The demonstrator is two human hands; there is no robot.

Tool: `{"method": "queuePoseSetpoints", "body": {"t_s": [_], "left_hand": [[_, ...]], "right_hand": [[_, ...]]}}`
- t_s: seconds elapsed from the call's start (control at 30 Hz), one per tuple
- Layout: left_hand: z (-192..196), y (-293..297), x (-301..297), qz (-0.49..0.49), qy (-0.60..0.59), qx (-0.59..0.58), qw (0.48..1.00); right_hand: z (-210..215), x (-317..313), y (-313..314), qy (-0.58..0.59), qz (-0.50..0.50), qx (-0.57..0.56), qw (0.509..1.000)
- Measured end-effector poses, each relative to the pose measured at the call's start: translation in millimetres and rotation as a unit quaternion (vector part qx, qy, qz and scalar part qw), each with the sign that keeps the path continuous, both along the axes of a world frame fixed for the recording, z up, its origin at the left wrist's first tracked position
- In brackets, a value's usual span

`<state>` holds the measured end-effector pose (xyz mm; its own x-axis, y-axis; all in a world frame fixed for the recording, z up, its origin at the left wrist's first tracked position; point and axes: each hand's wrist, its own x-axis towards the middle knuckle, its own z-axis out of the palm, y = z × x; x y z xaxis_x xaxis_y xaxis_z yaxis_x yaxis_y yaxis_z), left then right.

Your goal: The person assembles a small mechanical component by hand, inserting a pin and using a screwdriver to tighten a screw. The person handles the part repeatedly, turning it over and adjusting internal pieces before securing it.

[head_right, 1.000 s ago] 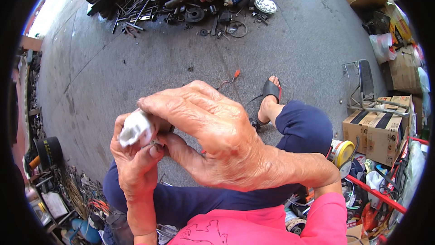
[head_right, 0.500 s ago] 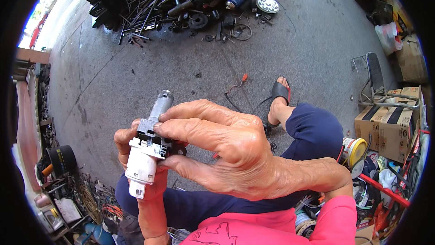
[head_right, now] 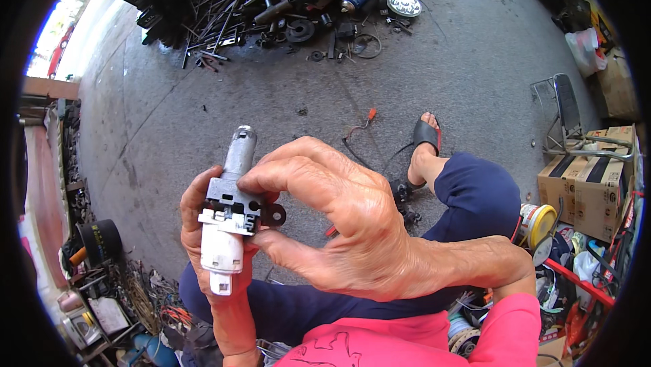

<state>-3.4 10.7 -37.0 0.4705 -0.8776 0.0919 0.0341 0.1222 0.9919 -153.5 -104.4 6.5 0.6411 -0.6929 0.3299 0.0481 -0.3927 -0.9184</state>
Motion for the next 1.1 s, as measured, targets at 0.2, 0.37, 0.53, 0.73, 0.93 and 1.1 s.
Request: {"method": "queuePoseSetpoints", "body": {"t_s": [0.2, 0.37, 0.53, 0.73, 0.93, 1.1], "left_hand": [[3.2, -0.8, -8.2, 0.034, 0.076, -0.001, 0.997], [11.4, -2.7, -10.6, 0.050, 0.067, 0.020, 0.996], [14.7, -7.8, -15.9, 0.048, -0.028, -0.041, 0.998], [12.4, -2.3, -10.1, 0.048, -0.090, -0.004, 0.995], [10.9, 0.8, -4.3, -0.011, -0.100, -0.036, 0.994], [18.8, -3.2, -14.0, 0.013, 0.005, -0.035, 0.999]], "right_hand": [[-4.1, 2.9, -1.3, -0.014, 0.018, 0.000, 1.000], [5.5, 4.0, -12.0, -0.015, 0.073, 0.026, 0.997], [2.4, 1.6, -10.0, 0.022, 0.076, 0.063, 0.995], [-0.7, 2.9, -6.9, 0.008, 0.087, 0.087, 0.992], [-0.8, 1.8, 4.5, 0.011, 0.034, -0.003, 0.999], [-0.8, 7.1, 10.7, 0.025, -0.012, -0.037, 0.999]]}}
